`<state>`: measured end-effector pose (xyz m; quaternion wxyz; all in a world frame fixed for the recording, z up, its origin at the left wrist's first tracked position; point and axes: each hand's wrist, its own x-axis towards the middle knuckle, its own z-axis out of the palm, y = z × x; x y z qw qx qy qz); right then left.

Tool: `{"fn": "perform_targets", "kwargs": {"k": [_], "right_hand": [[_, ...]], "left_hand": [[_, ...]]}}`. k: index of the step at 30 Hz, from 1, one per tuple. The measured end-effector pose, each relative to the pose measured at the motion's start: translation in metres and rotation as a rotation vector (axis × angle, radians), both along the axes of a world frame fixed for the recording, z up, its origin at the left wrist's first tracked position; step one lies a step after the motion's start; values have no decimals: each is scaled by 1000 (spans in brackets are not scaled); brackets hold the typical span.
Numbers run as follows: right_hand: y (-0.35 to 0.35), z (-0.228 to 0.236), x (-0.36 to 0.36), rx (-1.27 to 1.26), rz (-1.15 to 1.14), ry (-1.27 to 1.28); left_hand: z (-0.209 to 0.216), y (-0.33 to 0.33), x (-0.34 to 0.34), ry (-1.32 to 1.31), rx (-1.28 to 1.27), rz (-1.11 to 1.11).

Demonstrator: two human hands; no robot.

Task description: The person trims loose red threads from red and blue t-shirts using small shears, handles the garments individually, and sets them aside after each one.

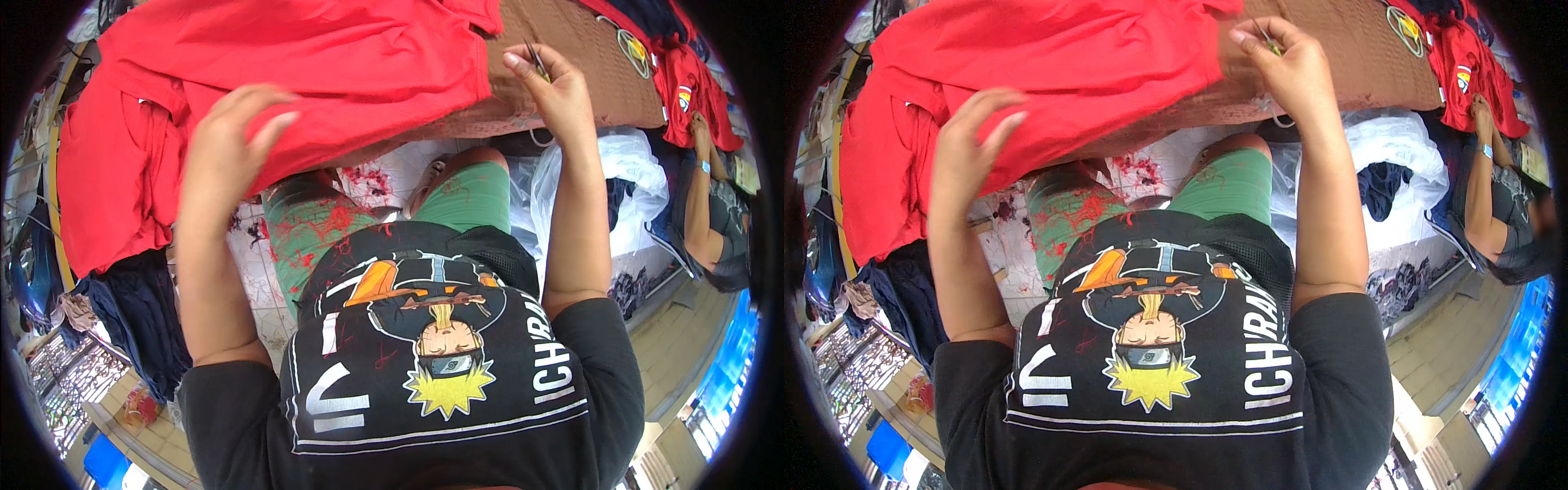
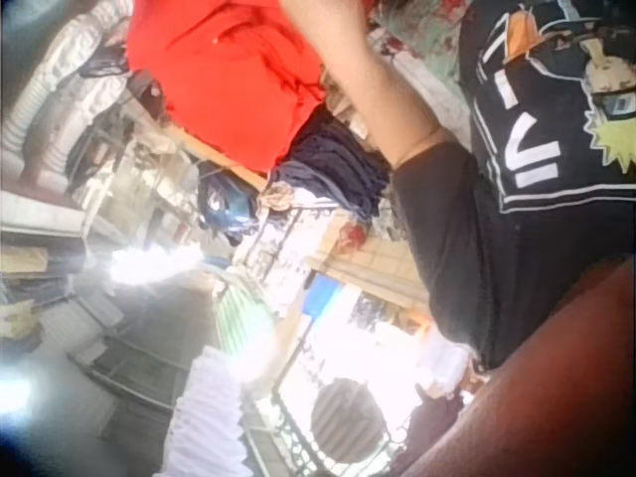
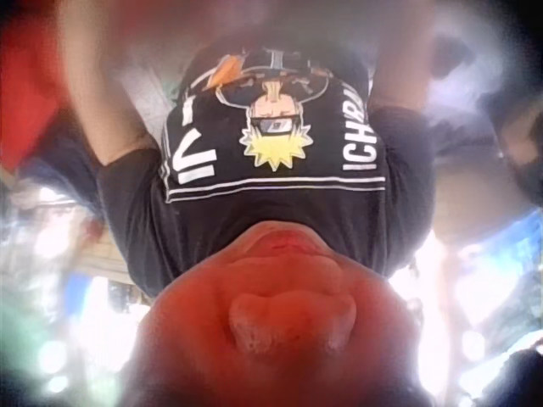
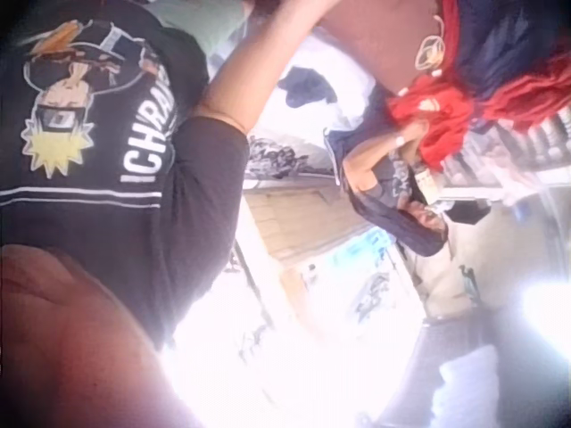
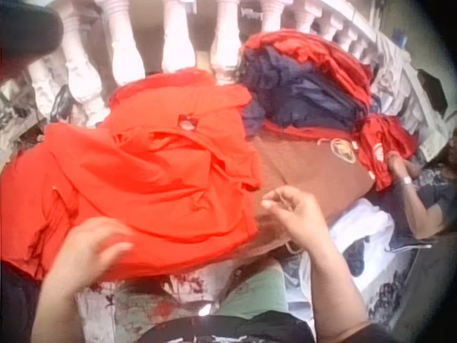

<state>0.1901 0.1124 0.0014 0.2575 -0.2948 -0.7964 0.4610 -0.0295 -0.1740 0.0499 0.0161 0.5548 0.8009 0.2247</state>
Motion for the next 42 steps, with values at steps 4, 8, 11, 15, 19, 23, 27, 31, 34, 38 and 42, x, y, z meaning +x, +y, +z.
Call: {"fn": "perform_targets", "kwargs": {"k": [4,8,11,15,19,23,27,31,34,38,42], "right_hand": [[-10,15,3,62,54,-129],[-10,-11,11,76,80,-138],[-13,-10,16,-19,54,-147],[-9,-14,23,33,52,-96],[-11,-19,26,92,112,-23],[-31,-17,15,125,95,-100],[-40,-22,5,253,71,-100],[-40,-12,10,264,-36,-36],[-34,-6,19,341,40,-17],[-26,-6,45,284,202,-67],[-16,20,69,43,360,-432]], "left_hand": [[-44,52,46,-134,157,-239],[-74,75,57,8,220,-213],[-78,71,60,-34,260,-218],[-64,54,80,-57,212,-270],[-42,44,96,-108,63,-465],[-39,63,95,-379,165,-389],[-60,108,67,-295,231,-201],[-85,127,43,76,81,-112],[-90,129,39,102,69,-109],[-89,130,41,111,90,-130],[-88,126,38,45,150,-164]]}}
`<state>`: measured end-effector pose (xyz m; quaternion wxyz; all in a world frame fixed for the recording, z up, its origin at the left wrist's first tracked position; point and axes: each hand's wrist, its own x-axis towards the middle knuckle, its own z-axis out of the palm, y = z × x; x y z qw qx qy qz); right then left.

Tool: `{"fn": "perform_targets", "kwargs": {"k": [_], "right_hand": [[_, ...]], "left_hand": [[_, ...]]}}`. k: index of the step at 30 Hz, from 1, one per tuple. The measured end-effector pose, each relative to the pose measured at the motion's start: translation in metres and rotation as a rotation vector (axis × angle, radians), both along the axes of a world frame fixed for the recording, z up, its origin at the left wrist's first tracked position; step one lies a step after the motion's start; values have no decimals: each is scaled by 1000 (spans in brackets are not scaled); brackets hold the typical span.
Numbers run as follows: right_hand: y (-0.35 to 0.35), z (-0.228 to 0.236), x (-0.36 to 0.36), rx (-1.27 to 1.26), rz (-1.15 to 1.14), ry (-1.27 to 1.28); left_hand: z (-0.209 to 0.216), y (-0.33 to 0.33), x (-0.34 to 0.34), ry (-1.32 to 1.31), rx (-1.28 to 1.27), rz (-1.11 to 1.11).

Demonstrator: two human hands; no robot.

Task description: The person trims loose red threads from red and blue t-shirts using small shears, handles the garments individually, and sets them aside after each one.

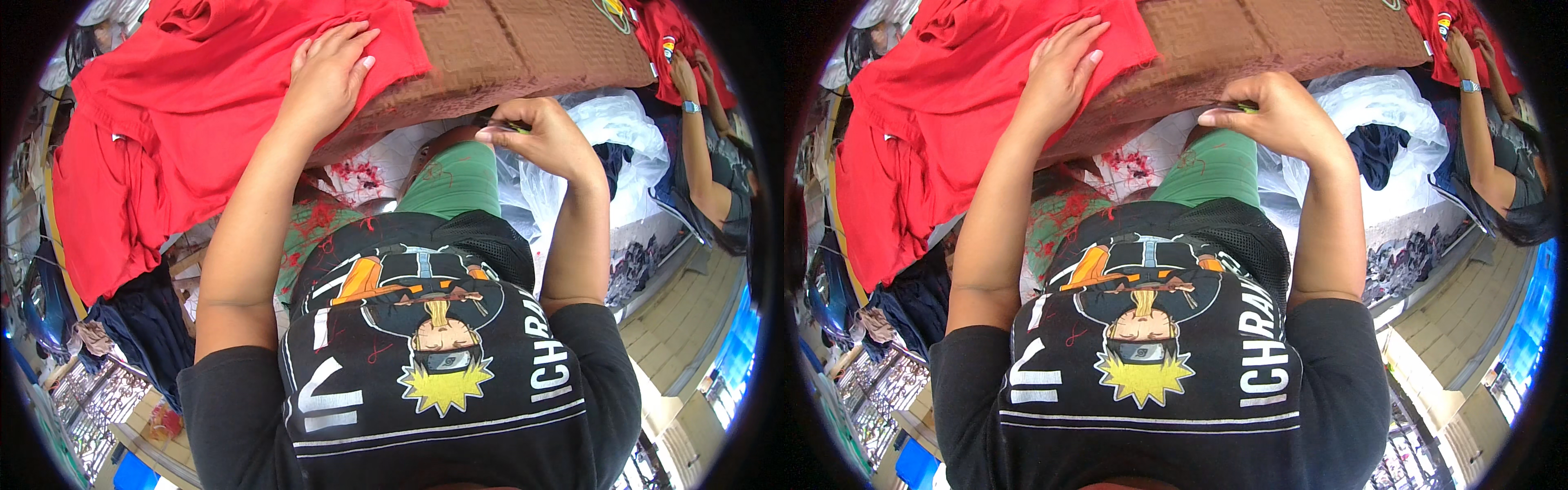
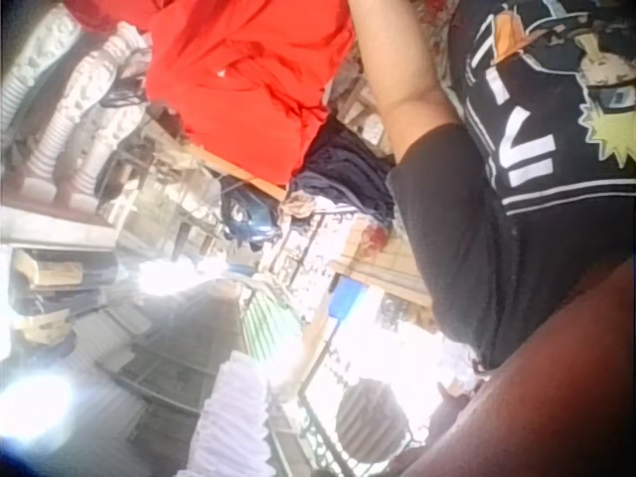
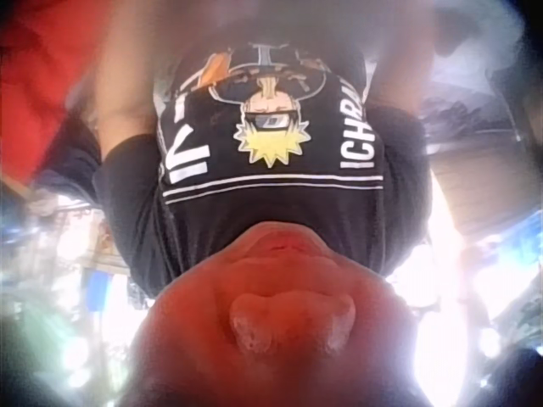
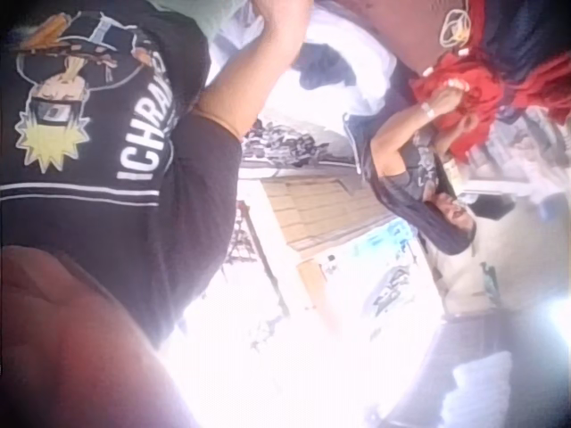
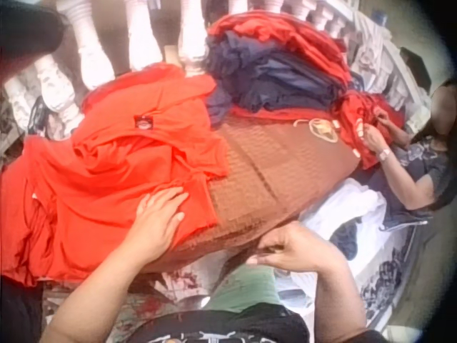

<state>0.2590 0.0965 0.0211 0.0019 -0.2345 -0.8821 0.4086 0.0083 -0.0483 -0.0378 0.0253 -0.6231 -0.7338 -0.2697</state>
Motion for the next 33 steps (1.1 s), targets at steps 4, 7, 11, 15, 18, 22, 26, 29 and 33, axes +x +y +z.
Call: {"fn": "perform_targets", "kwargs": {"k": [4,7,11,15,18,22,26,29,33], "right_hand": [[2,-9,-9,63,-134,194],[-8,-29,-33,153,-215,302],[-16,-44,-54,148,-274,312],[-15,-40,-53,63,-321,222],[-19,-29,-49,-6,-344,188],[-14,-24,-48,-66,-300,168],[-10,-17,-56,-96,-241,217],[0,-6,-58,45,-137,282],[16,4,-52,211,-8,329]], "left_hand": [[17,-4,10,-107,133,-67],[27,-6,31,-167,144,-178],[16,3,45,-36,151,-142],[8,13,47,24,204,-146],[3,18,44,90,239,-156],[8,21,42,132,245,-210],[4,27,34,132,257,-208],[13,29,35,-199,63,-73],[29,36,18,-497,-167,-67]]}}
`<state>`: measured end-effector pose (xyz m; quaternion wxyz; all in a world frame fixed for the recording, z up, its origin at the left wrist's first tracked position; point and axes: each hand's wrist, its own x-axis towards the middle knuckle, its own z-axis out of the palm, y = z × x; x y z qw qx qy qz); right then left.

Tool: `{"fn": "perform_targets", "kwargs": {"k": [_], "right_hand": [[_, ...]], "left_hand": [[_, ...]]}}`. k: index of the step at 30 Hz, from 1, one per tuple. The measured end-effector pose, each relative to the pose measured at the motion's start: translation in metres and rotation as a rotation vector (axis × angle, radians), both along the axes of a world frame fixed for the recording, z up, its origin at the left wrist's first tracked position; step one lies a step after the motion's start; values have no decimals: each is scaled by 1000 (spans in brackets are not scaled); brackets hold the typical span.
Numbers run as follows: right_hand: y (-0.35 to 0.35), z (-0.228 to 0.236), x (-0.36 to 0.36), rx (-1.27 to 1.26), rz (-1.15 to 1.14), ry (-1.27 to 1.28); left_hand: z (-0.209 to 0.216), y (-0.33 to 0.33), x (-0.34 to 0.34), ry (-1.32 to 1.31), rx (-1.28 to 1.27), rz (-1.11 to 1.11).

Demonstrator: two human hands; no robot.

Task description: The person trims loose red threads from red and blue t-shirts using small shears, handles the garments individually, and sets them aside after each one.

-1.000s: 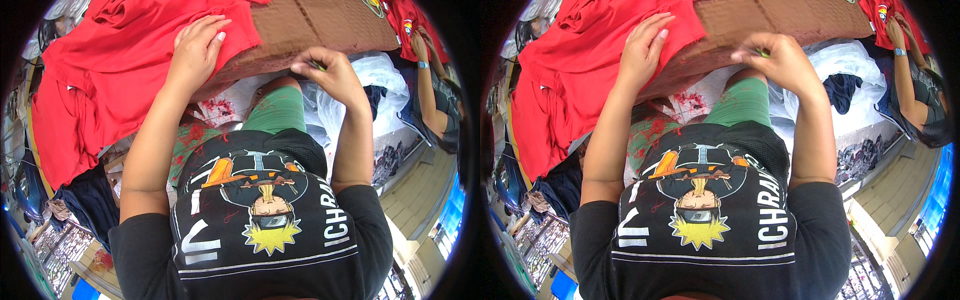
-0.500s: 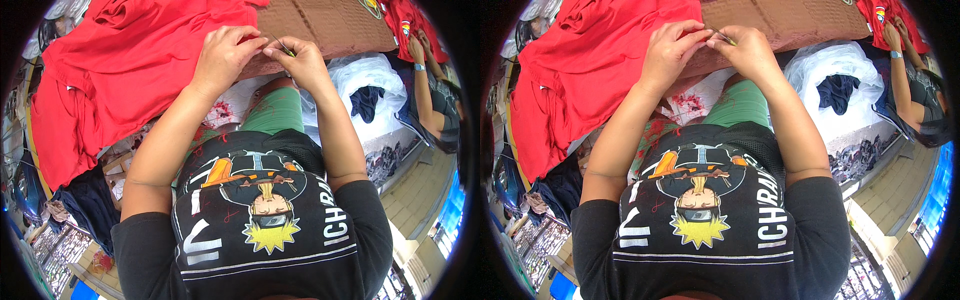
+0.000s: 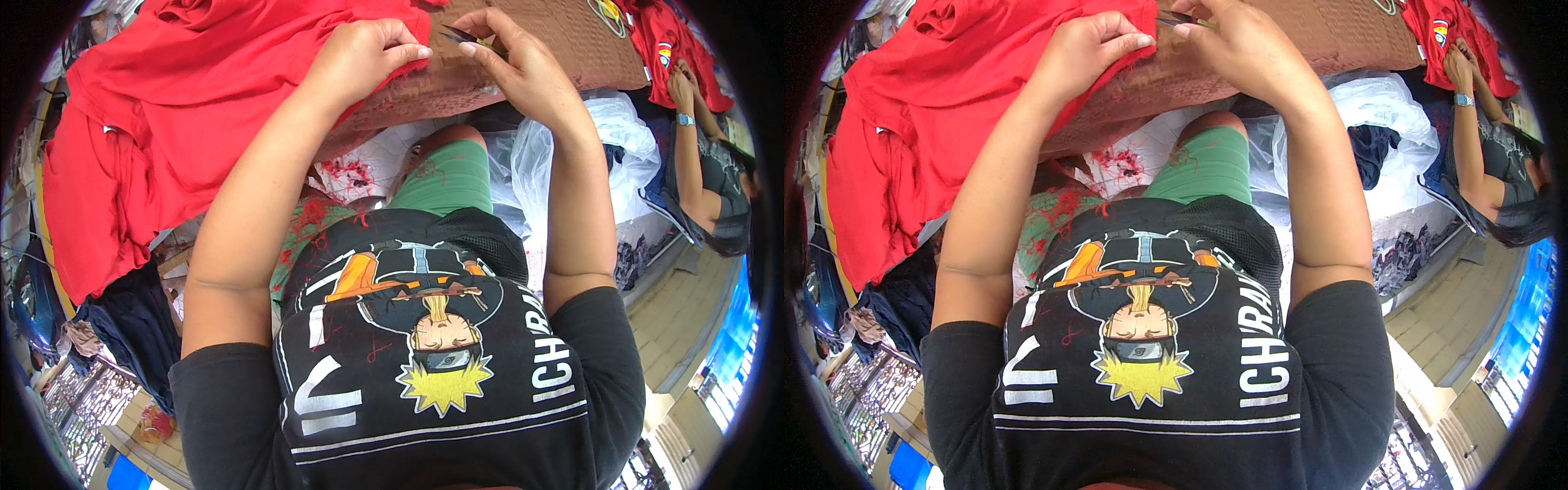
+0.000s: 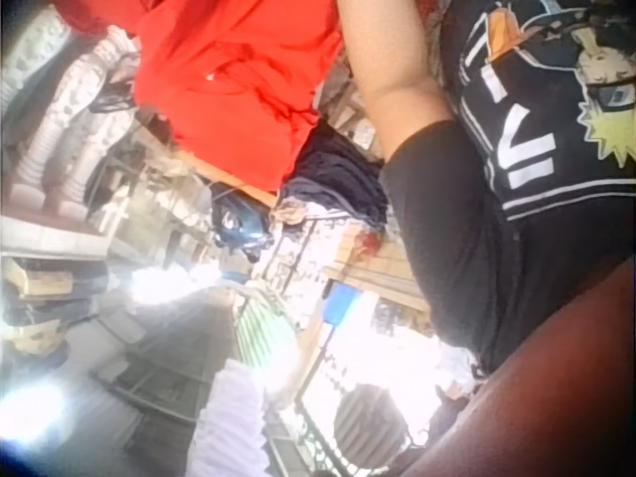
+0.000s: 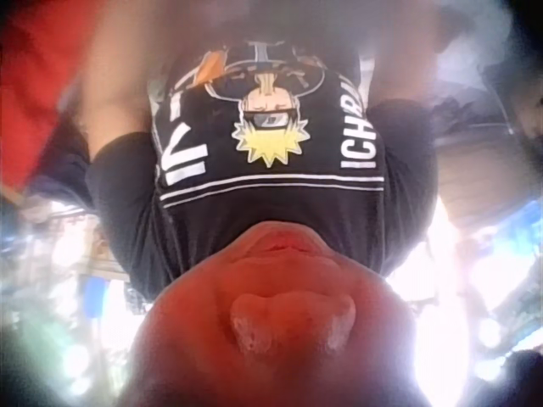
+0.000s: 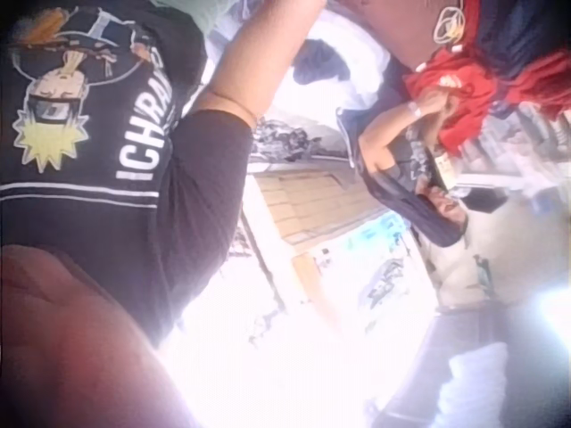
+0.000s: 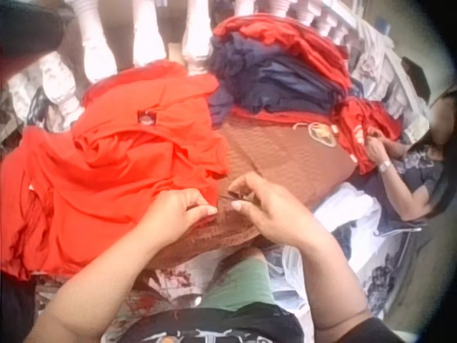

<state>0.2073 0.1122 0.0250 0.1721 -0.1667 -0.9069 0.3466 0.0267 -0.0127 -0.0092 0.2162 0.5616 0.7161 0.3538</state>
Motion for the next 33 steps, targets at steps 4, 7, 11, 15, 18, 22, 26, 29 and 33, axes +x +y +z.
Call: {"fn": "perform_targets", "kwargs": {"k": [4,7,11,15,18,22,26,29,33], "right_hand": [[4,13,5,24,79,-99],[6,13,6,3,84,-211],[4,7,-1,61,128,-175],[1,2,-7,44,148,-149],[2,-2,-12,54,204,-101],[3,-1,-15,21,215,-144],[2,-1,-13,26,179,-160],[0,-3,-13,40,187,-129],[-6,2,-17,109,204,-130]], "left_hand": [[-15,11,-18,-225,-2,-110],[3,11,-16,-455,-154,-130],[1,9,-16,-494,-123,-125],[-4,10,-17,-518,-78,-125],[-2,10,-17,-487,-91,-117],[-1,9,-15,-469,-111,-89],[2,9,-13,-447,-138,-73],[3,10,-12,-449,-131,-68],[-5,11,-16,-465,-120,-90]]}}
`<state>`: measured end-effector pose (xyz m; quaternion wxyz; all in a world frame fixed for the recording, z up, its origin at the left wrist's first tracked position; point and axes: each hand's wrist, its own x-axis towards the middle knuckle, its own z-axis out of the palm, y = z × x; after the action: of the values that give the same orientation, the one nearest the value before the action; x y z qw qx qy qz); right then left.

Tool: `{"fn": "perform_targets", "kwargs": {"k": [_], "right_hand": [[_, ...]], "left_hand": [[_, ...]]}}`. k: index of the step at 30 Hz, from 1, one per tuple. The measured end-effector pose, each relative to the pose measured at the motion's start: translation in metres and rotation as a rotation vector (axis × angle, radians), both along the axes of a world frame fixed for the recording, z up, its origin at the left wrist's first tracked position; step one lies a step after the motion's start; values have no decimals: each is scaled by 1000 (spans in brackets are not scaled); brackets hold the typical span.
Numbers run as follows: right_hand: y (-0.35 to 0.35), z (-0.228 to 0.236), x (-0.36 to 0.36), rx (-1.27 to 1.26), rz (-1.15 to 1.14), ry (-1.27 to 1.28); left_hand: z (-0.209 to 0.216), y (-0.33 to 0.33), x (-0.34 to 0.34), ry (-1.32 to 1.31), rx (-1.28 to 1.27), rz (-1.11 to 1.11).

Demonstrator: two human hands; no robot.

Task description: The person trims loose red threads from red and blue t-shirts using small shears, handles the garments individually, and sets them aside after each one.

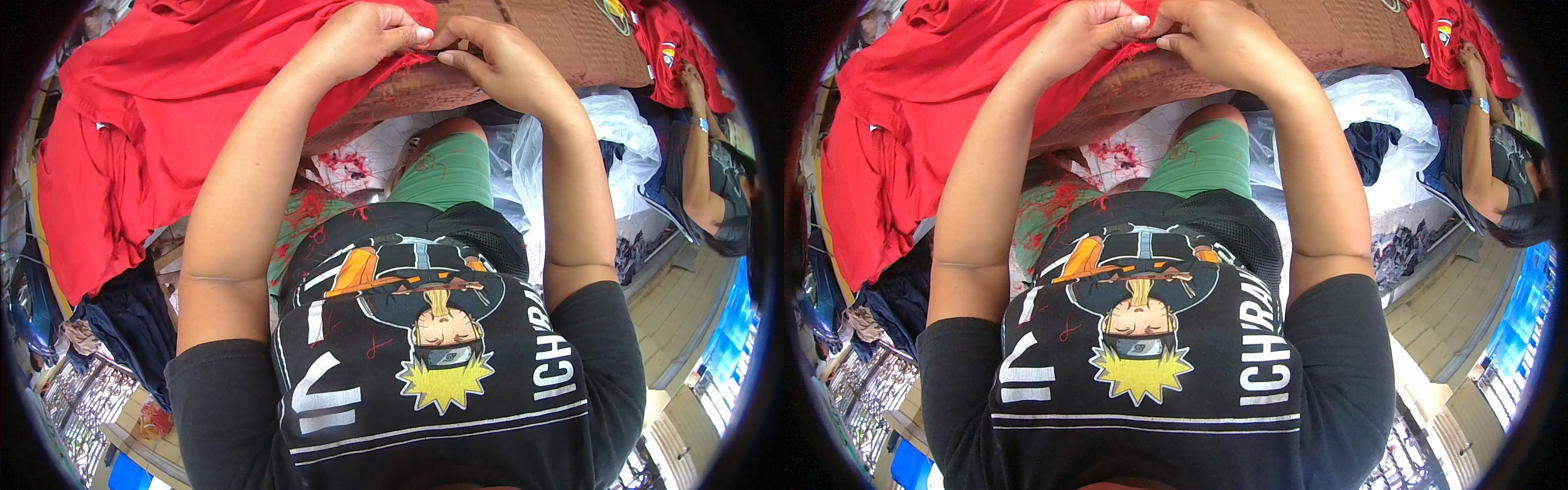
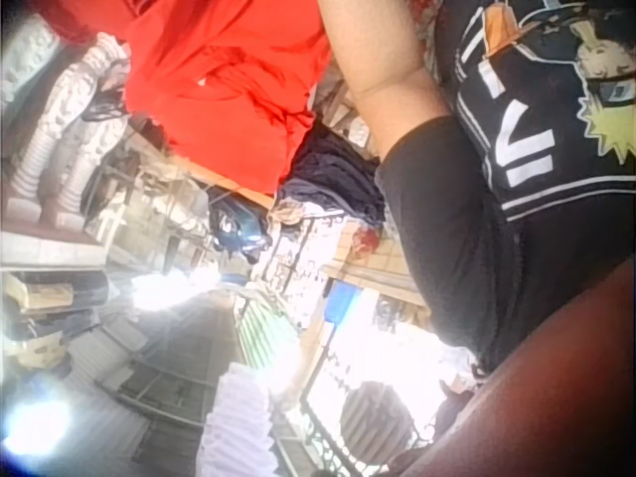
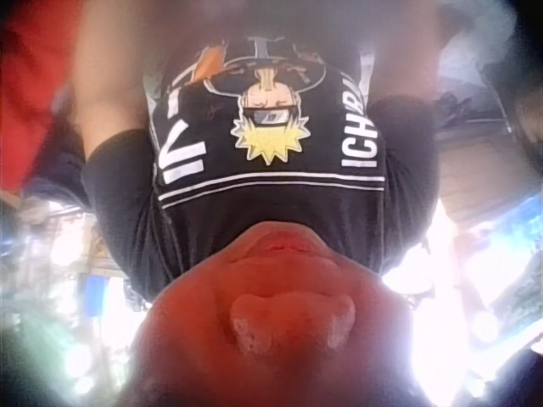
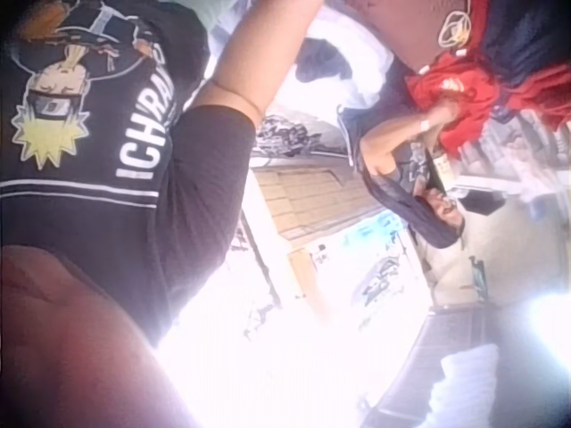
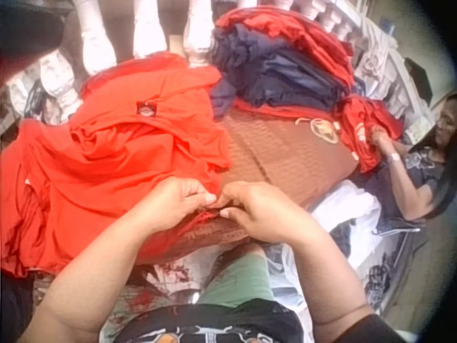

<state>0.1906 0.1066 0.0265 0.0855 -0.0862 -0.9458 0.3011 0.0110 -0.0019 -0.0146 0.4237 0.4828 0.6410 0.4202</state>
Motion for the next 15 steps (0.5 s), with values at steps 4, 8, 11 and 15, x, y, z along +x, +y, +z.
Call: {"fn": "perform_targets", "kwargs": {"k": [4,8,11,15], "right_hand": [[6,2,5,27,-34,-18],[0,37,24,9,-241,-64],[0,41,26,-47,-245,67],[9,7,27,-156,-157,160]], "left_hand": [[23,-22,-4,277,187,-337],[125,-72,11,915,403,-464],[158,-99,13,800,124,-321],[126,-93,17,607,93,-150]]}}
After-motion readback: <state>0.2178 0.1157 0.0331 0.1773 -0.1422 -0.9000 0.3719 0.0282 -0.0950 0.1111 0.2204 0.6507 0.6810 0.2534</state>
